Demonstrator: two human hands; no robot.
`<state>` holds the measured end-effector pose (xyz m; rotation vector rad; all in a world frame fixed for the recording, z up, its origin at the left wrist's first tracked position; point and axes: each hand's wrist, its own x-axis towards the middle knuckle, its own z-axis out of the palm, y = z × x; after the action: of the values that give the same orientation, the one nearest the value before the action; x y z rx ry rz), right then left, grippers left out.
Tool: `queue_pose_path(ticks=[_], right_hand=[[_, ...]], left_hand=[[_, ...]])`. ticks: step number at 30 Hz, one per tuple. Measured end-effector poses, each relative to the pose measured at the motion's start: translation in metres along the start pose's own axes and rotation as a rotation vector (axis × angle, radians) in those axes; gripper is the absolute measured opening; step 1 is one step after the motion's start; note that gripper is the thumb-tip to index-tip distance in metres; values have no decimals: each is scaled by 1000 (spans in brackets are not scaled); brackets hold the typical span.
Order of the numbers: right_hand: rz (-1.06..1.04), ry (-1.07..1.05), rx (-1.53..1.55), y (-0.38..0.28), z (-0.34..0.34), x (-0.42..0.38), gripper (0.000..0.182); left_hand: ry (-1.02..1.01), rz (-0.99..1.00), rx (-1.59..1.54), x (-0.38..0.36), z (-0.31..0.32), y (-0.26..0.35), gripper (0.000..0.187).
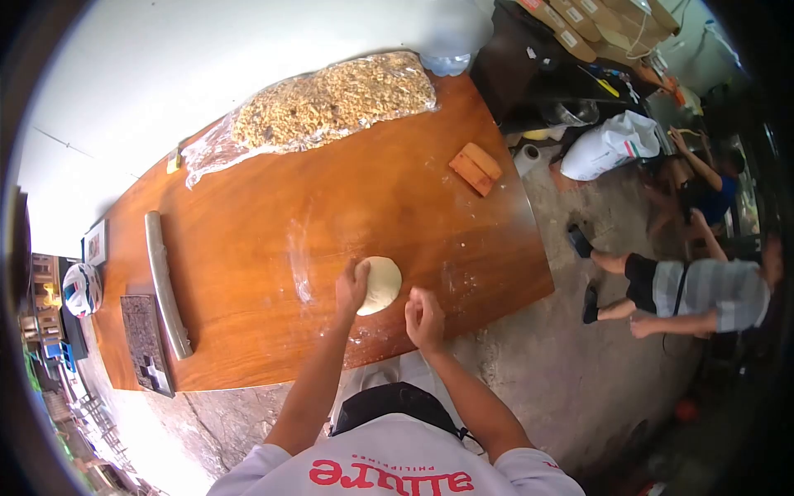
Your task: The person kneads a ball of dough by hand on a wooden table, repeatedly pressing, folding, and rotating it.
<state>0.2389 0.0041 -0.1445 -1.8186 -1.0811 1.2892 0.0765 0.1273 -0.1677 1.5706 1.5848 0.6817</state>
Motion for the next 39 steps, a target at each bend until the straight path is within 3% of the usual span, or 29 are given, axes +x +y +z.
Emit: queue_pose_path(ticks=[1,2,3,5,8,10,14,17,18,19,20,24,25,26,28,29,30,31,33,35,36,37,39], right_hand=[[-211,183,-15,-9,3,7,43],[-428,364,-33,-14,5,13,41],[-430,367,-36,-14,9,15,41],[-598,273,-315,-5,18,9,45],[-626,307,-326,25,23,-31,50],[-631,316,-360,39,23,-30,52],[-589,374,-509,21,24,35,56],[-368,344,-698,-33,20,128,55],[-336,395,-701,-47,26,161,54],[-317,453,-705,-62,30,200,53],[-309,477,-655,-85,33,238,51],[-364,514,-626,-120,37,332,45],[-383,424,-571,-116,31,342,42],[-400,339,-517,-111,21,346,39],[-425,96,182,-95,-24,333,37],[-433,262,164,-82,-37,311,37],[-355,364,10,-70,-55,283,39],[-271,457,45,-35,-65,262,40],[-192,548,91,6,-45,243,41],[-118,496,-511,4,-5,228,48],[-23,471,-413,-34,10,220,49],[72,443,-314,-92,18,207,51],[-18,31,-446,-174,16,173,43]], left_hand=[[-53,-99,-136,-20,0,17,44],[-41,24,-198,-43,6,24,42],[-27,146,-260,-68,11,23,39],[-193,435,-188,-102,16,9,40],[-160,501,-191,-131,26,-7,38],[-304,732,81,-131,21,-16,39],[-154,753,23,-53,37,-21,37],[-108,539,-7,41,45,-17,37],[-27,508,78,73,39,-6,36],[116,315,110,105,38,8,38],[250,338,176,144,37,10,42],[287,276,365,239,35,5,45],[275,295,405,243,33,5,45],[289,292,406,239,32,4,45],[127,209,247,220,33,-6,47],[87,292,69,195,38,-22,53],[11,193,-43,164,35,-16,57],[-66,90,-157,126,34,-5,61],[10,39,-255,46,37,18,65],[-30,-244,-696,-24,41,20,71],[-52,-387,-915,-51,38,16,74],[-49,-376,-909,-73,32,4,74],[14,-442,-823,-99,20,-29,70]])
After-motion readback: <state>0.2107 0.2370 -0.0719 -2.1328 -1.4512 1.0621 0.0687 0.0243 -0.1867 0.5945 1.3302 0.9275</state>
